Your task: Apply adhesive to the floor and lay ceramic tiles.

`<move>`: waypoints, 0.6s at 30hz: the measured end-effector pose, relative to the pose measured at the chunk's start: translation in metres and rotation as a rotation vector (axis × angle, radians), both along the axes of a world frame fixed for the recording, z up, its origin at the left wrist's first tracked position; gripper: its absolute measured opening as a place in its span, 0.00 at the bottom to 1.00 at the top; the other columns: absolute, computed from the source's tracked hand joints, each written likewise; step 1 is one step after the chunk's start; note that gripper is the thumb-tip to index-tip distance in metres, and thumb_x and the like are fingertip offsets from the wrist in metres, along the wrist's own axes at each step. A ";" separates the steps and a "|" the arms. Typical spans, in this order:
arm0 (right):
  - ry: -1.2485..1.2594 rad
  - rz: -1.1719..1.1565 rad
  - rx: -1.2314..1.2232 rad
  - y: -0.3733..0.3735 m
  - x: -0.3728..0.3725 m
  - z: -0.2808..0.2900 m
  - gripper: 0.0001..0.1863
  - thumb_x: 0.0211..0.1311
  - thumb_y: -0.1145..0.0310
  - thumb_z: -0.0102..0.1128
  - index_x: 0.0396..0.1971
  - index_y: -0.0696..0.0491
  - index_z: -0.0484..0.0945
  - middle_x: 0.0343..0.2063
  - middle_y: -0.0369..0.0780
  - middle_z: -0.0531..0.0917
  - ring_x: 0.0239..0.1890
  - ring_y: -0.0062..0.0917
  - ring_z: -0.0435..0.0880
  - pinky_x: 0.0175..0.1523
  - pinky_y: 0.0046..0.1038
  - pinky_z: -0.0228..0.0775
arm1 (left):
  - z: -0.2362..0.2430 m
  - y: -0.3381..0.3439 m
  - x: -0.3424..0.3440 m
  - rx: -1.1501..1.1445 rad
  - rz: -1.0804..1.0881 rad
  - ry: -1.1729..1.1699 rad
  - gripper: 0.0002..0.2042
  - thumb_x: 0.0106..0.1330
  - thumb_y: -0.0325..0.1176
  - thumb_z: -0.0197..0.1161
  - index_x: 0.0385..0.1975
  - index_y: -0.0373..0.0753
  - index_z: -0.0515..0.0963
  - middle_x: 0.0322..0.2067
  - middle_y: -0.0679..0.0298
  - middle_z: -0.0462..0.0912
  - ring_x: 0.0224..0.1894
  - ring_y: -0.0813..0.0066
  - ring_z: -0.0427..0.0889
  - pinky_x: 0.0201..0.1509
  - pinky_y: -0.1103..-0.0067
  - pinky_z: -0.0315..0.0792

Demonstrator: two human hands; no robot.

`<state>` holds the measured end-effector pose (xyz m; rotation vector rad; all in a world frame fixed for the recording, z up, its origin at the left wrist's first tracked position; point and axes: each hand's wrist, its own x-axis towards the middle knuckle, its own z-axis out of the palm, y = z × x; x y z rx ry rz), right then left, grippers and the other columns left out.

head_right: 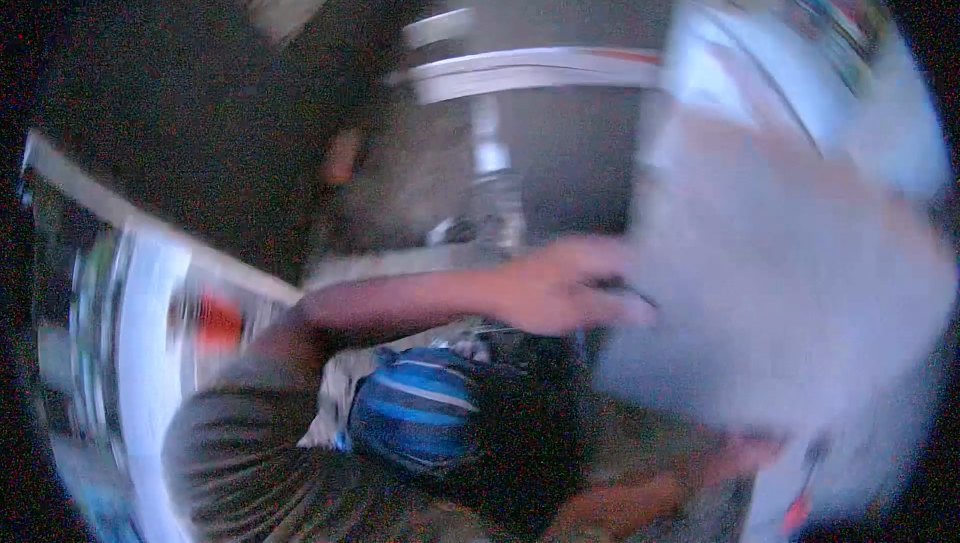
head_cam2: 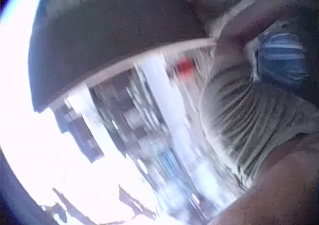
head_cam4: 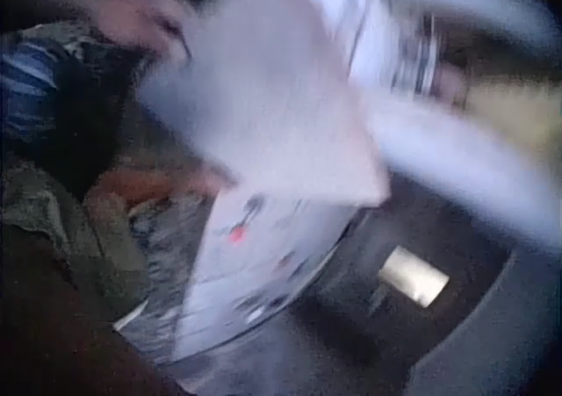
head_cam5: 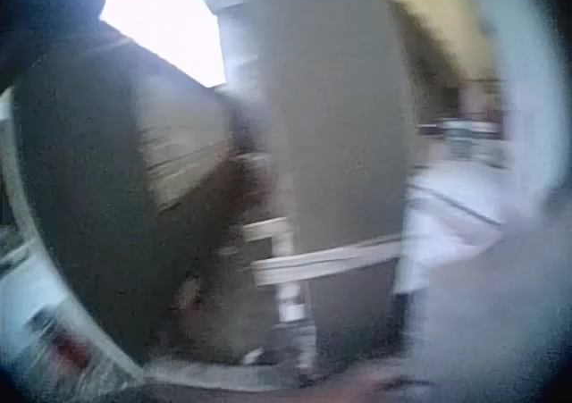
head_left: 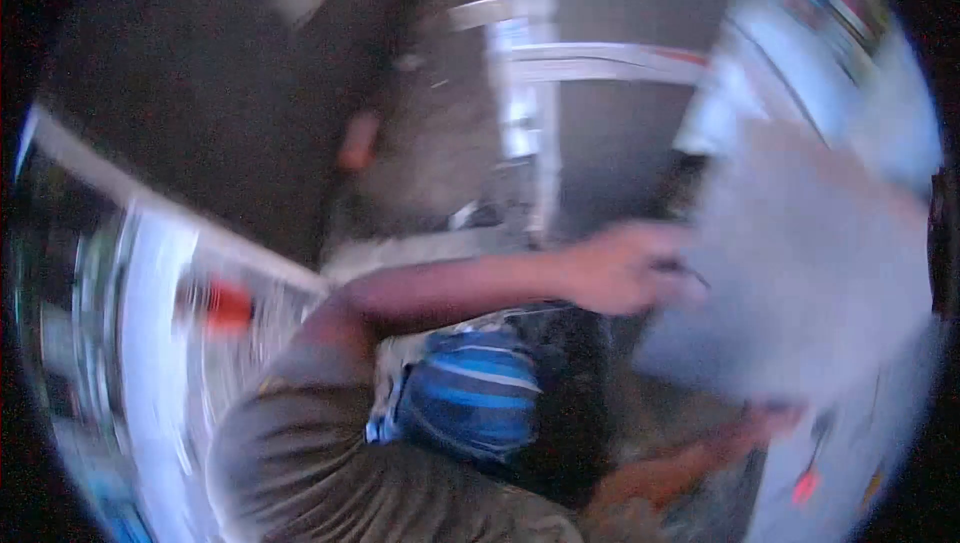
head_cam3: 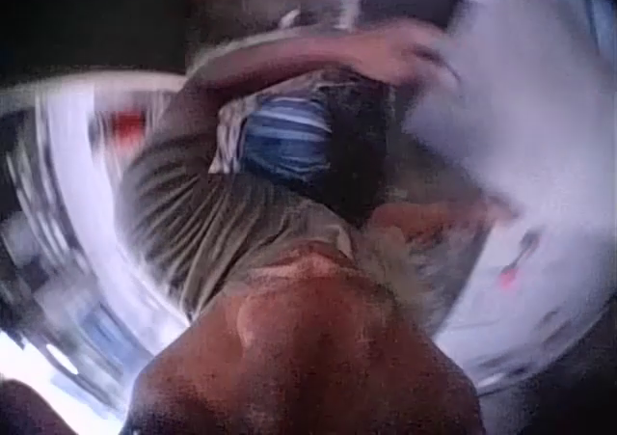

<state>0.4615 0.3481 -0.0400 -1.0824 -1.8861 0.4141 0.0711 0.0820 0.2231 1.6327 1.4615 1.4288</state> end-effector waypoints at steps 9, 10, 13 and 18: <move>-0.295 -0.402 -0.238 -0.019 0.011 -0.040 0.30 0.67 0.53 0.50 0.62 0.58 0.68 0.59 0.46 0.75 0.60 0.42 0.74 0.63 0.42 0.67 | -0.181 -0.001 -0.001 -0.419 -0.019 -0.324 0.20 0.66 0.47 0.61 0.45 0.34 0.78 0.37 0.58 0.84 0.36 0.65 0.82 0.41 0.68 0.75; 0.209 -0.484 -0.605 0.037 0.019 -0.014 0.28 0.68 0.56 0.47 0.62 0.58 0.68 0.61 0.46 0.74 0.60 0.41 0.74 0.63 0.41 0.67 | -0.190 0.008 0.004 -0.403 -0.070 -0.334 0.20 0.66 0.47 0.61 0.45 0.34 0.78 0.37 0.58 0.84 0.36 0.65 0.82 0.41 0.68 0.75; 0.236 -0.325 -0.648 0.026 0.031 -0.030 0.29 0.69 0.56 0.45 0.65 0.57 0.65 0.63 0.45 0.69 0.62 0.40 0.71 0.65 0.41 0.63 | -0.217 0.008 0.007 -0.670 -0.029 -0.417 0.21 0.65 0.47 0.62 0.46 0.35 0.78 0.40 0.57 0.84 0.37 0.66 0.82 0.42 0.69 0.76; 0.321 0.000 -0.717 0.000 0.050 -0.055 0.31 0.71 0.55 0.41 0.70 0.54 0.57 0.70 0.45 0.58 0.68 0.36 0.63 0.70 0.40 0.54 | -0.291 0.013 0.017 -0.419 0.069 -0.210 0.21 0.64 0.46 0.64 0.48 0.37 0.78 0.43 0.55 0.84 0.42 0.67 0.82 0.45 0.70 0.77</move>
